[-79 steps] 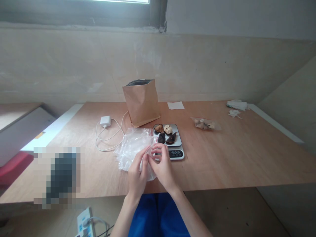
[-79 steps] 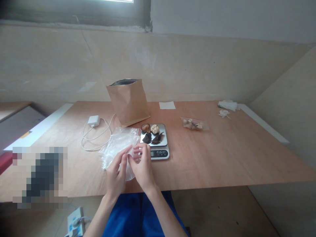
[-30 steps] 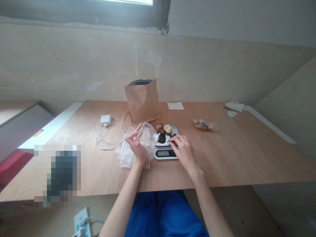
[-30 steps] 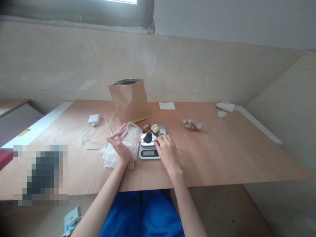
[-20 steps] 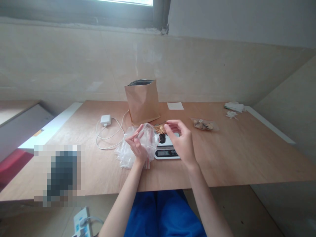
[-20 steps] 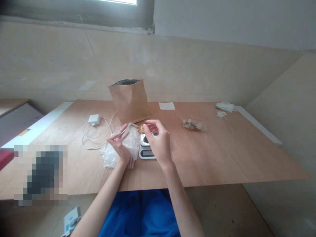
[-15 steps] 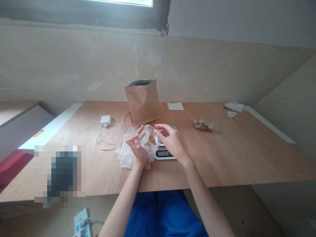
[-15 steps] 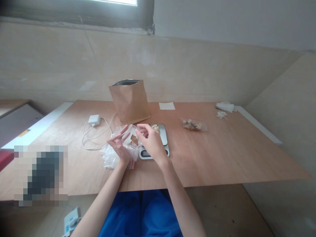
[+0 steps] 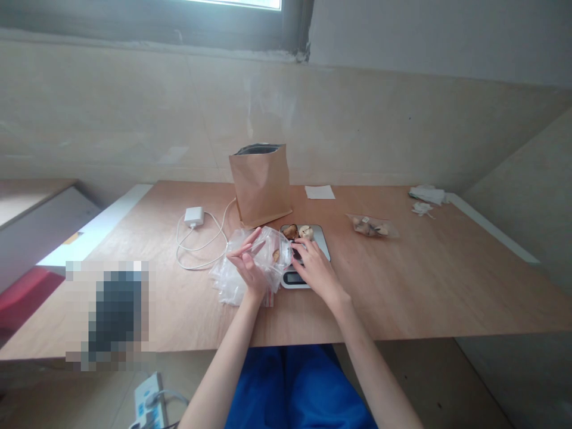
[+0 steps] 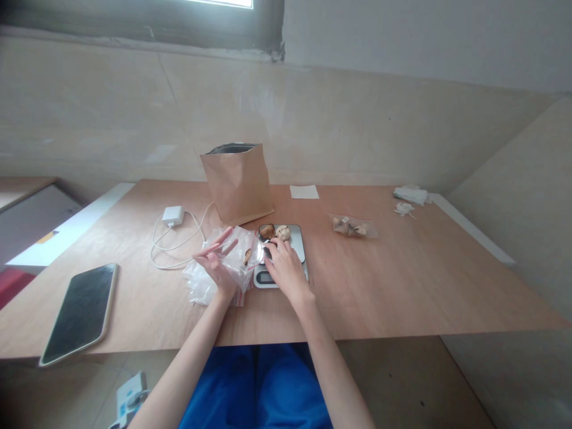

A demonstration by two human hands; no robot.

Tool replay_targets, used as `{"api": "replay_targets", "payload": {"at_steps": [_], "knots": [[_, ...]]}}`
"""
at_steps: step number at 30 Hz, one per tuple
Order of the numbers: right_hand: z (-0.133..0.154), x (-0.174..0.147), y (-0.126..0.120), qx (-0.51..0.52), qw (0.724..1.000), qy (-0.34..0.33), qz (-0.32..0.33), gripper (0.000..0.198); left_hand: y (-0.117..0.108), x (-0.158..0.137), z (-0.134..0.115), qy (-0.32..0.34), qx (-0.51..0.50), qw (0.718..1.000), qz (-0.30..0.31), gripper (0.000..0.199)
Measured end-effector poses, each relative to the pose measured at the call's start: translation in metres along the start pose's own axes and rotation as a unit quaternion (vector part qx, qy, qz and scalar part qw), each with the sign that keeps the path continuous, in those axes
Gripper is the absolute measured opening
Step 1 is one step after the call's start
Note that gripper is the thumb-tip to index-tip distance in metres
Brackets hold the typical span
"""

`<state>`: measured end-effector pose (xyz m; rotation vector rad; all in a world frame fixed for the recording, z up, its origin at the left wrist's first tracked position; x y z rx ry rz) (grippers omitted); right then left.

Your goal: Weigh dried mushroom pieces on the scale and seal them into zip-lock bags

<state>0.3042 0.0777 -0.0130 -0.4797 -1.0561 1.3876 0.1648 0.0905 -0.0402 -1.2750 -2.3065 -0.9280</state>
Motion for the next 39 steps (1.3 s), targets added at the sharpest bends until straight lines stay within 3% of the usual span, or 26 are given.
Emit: {"api": "replay_targets", "payload": {"at_steps": [4,9,14,16,18,21,26,29,32,35,39], "knots": [[0.0,-0.001,0.0,0.004,1.0,0.003,0.007,0.02,-0.001,0.001,-0.001,-0.005,0.023,1.0,-0.015,0.014],[0.003,0.0,-0.015,0.107,0.993,0.049,-0.028,0.017,-0.003,0.0,0.002,-0.017,0.039,0.999,-0.023,0.015],[0.016,0.007,-0.039,0.271,0.943,0.139,-0.134,0.019,-0.002,0.0,0.002,-0.032,0.001,0.999,-0.032,0.014],[0.026,0.013,-0.041,0.316,0.93,0.138,-0.131,0.023,-0.001,0.0,0.002,-0.032,-0.021,0.999,-0.031,0.014],[0.036,0.02,-0.037,0.328,0.933,0.119,-0.09,0.025,-0.001,0.0,0.002,-0.03,-0.032,0.999,-0.027,0.015],[0.044,0.03,-0.029,0.285,0.953,0.092,-0.039,0.023,-0.001,-0.001,0.002,-0.032,-0.034,0.999,-0.025,0.014],[0.019,0.04,-0.019,0.136,0.979,0.093,-0.123,0.022,-0.002,-0.001,0.003,-0.055,-0.057,0.996,-0.038,0.008],[0.003,0.042,-0.006,-0.007,0.995,0.062,-0.079,0.022,-0.002,-0.001,0.005,-0.054,-0.068,0.995,-0.055,0.01],[-0.004,0.038,0.005,-0.125,0.991,0.032,-0.026,0.027,-0.002,-0.001,0.006,-0.058,-0.073,0.994,-0.061,0.012],[-0.002,0.035,0.008,-0.173,0.984,0.025,-0.016,0.031,-0.001,-0.001,0.005,-0.059,-0.073,0.993,-0.064,0.013],[0.004,0.034,0.005,-0.153,0.988,0.022,-0.025,0.028,-0.002,0.0,0.004,-0.066,-0.06,0.994,-0.069,0.013]]}}
Point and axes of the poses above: each hand's wrist, its own x-axis towards the middle knuckle, its own y-axis out of the palm, z = x × y, the point moved 3 cm from there along x, towards the middle knuckle, and after that the axes turned 7 degrees about y, right-handed, at the moved point
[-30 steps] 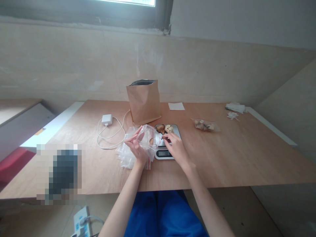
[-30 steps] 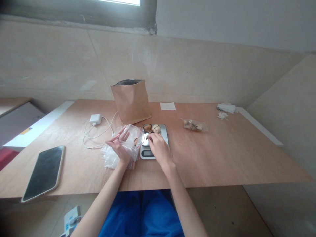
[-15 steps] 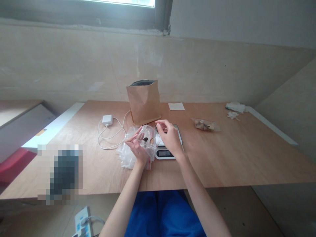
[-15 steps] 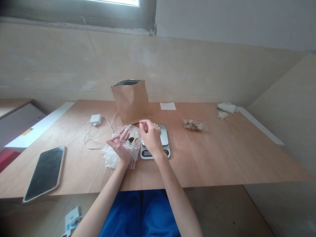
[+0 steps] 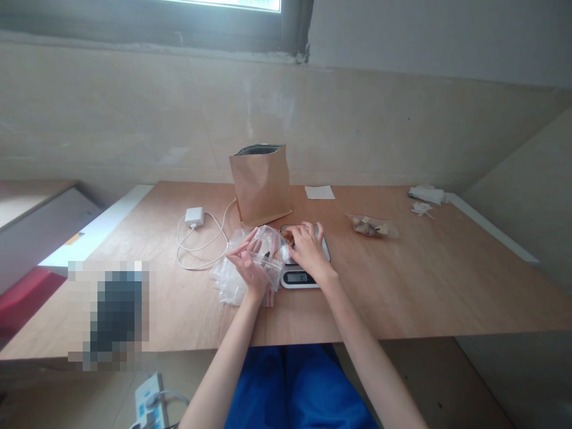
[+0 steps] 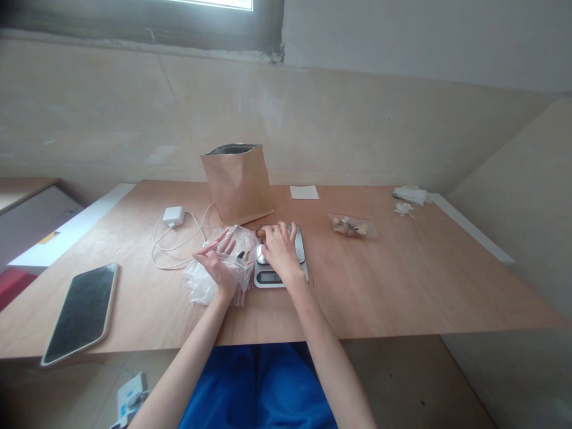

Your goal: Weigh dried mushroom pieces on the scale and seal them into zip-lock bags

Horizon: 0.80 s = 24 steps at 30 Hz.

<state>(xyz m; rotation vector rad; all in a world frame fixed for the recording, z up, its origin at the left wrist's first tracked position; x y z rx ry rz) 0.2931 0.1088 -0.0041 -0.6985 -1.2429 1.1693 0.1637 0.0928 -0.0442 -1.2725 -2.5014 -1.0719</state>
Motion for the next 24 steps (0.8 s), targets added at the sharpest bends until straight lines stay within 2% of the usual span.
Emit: {"api": "replay_targets", "payload": {"at_steps": [4,6,8,10,12,14,16,18,21,24], "knots": [[-0.001,0.001,-0.017,0.117,0.991,0.044,-0.051,0.026,0.0,0.001,-0.001,-0.005,0.005,1.0,-0.002,0.014],[-0.002,0.002,-0.031,0.206,0.972,0.071,-0.083,0.026,0.0,0.001,-0.001,-0.005,0.006,1.0,0.001,0.015],[-0.001,0.001,-0.043,0.312,0.94,0.101,-0.089,0.026,0.0,0.0,-0.001,-0.003,0.006,1.0,0.002,0.015],[0.003,-0.001,-0.05,0.421,0.899,0.116,-0.044,0.026,0.0,0.0,-0.001,0.0,0.006,1.0,0.0,0.015],[0.011,-0.003,-0.053,0.495,0.862,0.108,0.038,0.026,0.0,0.0,-0.001,0.002,0.007,1.0,-0.001,0.014],[0.02,-0.004,-0.054,0.512,0.846,0.096,0.112,0.027,0.001,0.0,-0.001,0.003,0.001,1.0,0.003,0.013],[0.027,-0.005,-0.052,0.478,0.859,0.101,0.154,0.026,0.001,-0.001,-0.001,0.008,-0.005,1.0,0.01,0.011],[0.033,-0.004,-0.049,0.413,0.888,0.111,0.17,0.025,0.0,-0.001,0.0,0.009,0.002,1.0,0.014,0.01],[0.041,0.0,-0.045,0.32,0.927,0.105,0.167,0.025,-0.002,-0.001,0.003,0.013,0.049,0.999,0.007,0.01],[0.046,0.003,-0.044,0.281,0.945,0.078,0.147,0.028,-0.004,0.0,0.004,0.03,0.093,0.995,-0.003,0.013]]}}
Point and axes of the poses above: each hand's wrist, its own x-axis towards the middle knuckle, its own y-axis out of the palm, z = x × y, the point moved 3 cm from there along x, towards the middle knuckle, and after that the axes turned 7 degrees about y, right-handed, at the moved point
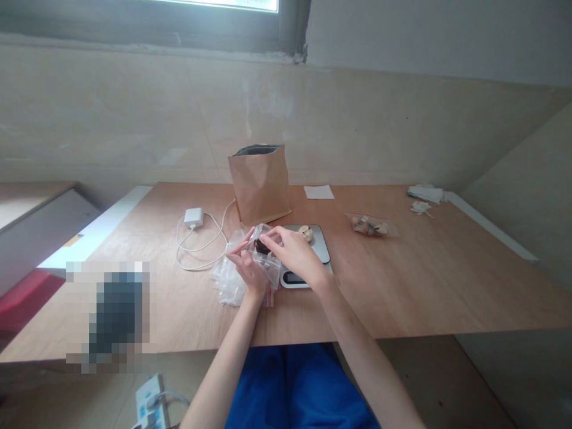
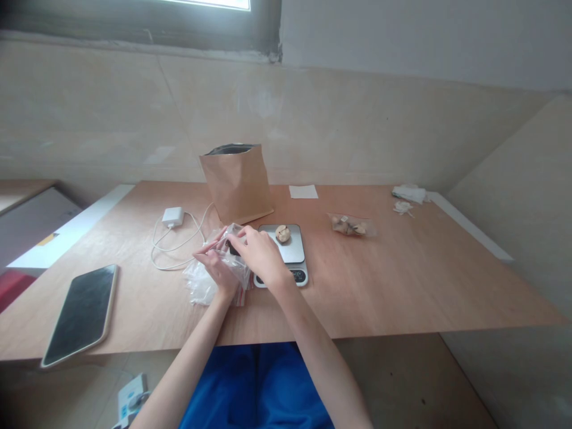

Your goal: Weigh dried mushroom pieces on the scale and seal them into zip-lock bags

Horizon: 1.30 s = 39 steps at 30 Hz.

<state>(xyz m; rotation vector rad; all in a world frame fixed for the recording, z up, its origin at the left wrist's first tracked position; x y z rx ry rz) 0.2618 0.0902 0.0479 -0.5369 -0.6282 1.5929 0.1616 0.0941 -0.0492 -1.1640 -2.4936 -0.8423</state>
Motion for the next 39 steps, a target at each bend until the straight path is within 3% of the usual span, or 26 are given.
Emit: {"api": "replay_targets", "payload": {"at_steps": [4,9,13,16,19,21,25,27,32,39], "knots": [[-0.007,0.003,-0.009,-0.028,0.998,-0.005,-0.059,0.031,0.0,0.001,0.0,0.003,0.025,1.0,-0.004,0.013],[-0.046,0.012,-0.021,-0.097,0.98,0.012,-0.171,0.021,0.0,0.002,0.0,0.002,0.037,0.999,0.004,0.013],[-0.083,0.022,-0.013,-0.151,0.975,0.03,-0.158,0.03,0.0,0.003,0.0,0.002,0.027,1.0,0.002,0.012],[-0.094,0.024,-0.009,-0.143,0.979,0.029,-0.14,0.033,-0.001,0.002,-0.002,-0.006,0.032,0.999,-0.003,0.011],[-0.086,0.019,-0.014,-0.065,0.986,0.03,-0.152,0.027,-0.001,0.002,-0.006,0.0,0.062,0.998,-0.005,0.011],[-0.072,0.013,-0.018,0.044,0.99,0.027,-0.133,0.024,-0.001,0.002,-0.01,0.009,0.087,0.996,-0.007,0.012],[-0.04,0.002,-0.018,0.235,0.972,-0.003,0.018,0.031,0.004,0.003,-0.018,0.008,0.094,0.996,0.002,0.013],[-0.03,-0.002,-0.017,0.227,0.972,-0.008,0.057,0.033,0.008,0.003,-0.024,0.003,0.078,0.997,0.016,0.014],[-0.017,-0.007,-0.018,0.11,0.994,-0.01,0.023,0.032,0.016,-0.001,-0.045,-0.001,0.044,0.998,0.051,0.015],[0.003,-0.012,-0.018,0.073,0.994,-0.078,0.03,0.034,0.017,-0.007,-0.067,0.007,0.006,1.0,0.018,0.015]]}}
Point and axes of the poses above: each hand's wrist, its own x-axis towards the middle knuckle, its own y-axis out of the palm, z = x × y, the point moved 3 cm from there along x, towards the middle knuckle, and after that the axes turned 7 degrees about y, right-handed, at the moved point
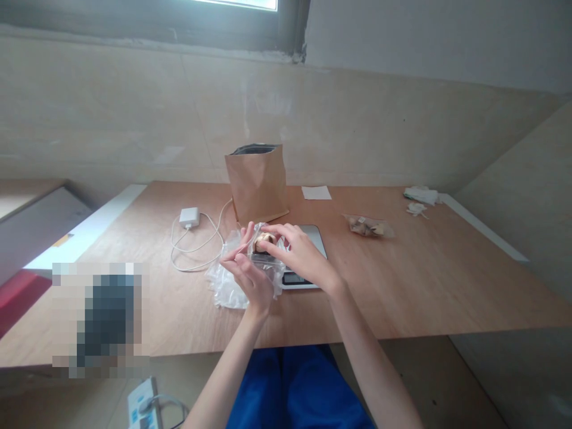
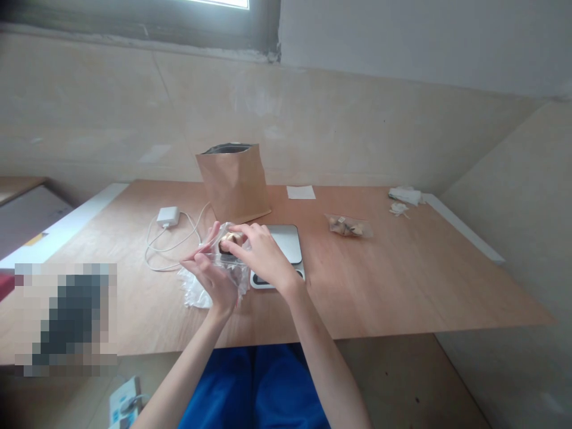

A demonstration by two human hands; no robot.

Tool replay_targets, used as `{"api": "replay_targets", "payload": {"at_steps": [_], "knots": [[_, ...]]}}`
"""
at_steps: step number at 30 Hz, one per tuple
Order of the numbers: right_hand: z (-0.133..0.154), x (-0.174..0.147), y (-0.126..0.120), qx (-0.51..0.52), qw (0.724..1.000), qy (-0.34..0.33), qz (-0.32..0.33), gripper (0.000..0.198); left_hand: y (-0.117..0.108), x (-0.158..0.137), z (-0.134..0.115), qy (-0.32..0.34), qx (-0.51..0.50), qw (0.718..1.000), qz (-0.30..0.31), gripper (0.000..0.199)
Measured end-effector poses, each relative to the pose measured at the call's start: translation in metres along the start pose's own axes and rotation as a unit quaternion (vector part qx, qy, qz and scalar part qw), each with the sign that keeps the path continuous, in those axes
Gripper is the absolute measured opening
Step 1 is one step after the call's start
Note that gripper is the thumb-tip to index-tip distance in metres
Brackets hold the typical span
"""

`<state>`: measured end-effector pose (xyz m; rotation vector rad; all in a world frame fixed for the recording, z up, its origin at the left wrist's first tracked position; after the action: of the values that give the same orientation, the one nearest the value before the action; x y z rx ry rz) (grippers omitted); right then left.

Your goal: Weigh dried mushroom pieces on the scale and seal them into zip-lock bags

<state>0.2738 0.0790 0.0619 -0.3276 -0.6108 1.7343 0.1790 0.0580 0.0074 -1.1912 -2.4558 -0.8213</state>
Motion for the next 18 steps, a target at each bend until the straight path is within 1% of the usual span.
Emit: {"api": "replay_targets", "payload": {"at_steps": [2,3,5,7,9,11,13,15,17,18], "knots": [[0.001,-0.003,0.0,0.014,1.0,0.011,0.021,0.042,-0.001,-0.002,-0.004,-0.021,0.002,1.0,-0.016,0.015],[0.001,-0.005,-0.002,0.02,0.999,0.014,0.02,0.042,-0.002,-0.003,-0.006,-0.031,0.006,0.999,-0.027,0.015],[0.001,-0.013,-0.007,0.024,1.0,0.01,-0.017,0.035,-0.005,-0.005,-0.01,-0.046,0.022,0.997,-0.056,0.016],[0.001,-0.025,-0.012,0.018,0.996,0.003,-0.082,0.027,-0.007,-0.007,-0.013,-0.069,0.027,0.993,-0.089,0.016],[-0.002,-0.039,-0.013,0.014,0.991,0.02,-0.129,0.027,-0.008,-0.009,-0.014,-0.101,0.015,0.987,-0.12,0.018],[-0.007,-0.053,-0.006,0.019,0.988,0.06,-0.141,0.033,-0.009,-0.014,-0.014,-0.132,0.007,0.982,-0.138,0.022],[-0.012,-0.063,0.006,0.041,0.986,0.102,-0.126,0.045,-0.01,-0.022,-0.013,-0.154,0.025,0.979,-0.13,0.031],[-0.017,-0.067,0.02,0.075,0.983,0.127,-0.112,0.054,-0.01,-0.032,-0.011,-0.162,0.063,0.981,-0.088,0.039],[-0.019,-0.067,0.028,0.117,0.976,0.129,-0.128,0.053,-0.01,-0.043,-0.01,-0.16,0.093,0.982,-0.045,0.043],[-0.019,-0.067,0.029,0.138,0.973,0.121,-0.143,0.048,-0.011,-0.047,-0.01,-0.161,0.096,0.982,-0.034,0.044]]}}
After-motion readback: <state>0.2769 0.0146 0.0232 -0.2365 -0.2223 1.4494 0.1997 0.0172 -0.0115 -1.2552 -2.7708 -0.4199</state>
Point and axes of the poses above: each hand's wrist, its own x-axis towards the middle knuckle, its own y-axis out of the palm, z = x × y, the point moved 3 cm from there along x, towards the middle knuckle, and after that the axes turned 7 degrees about y, right-handed, at the moved point
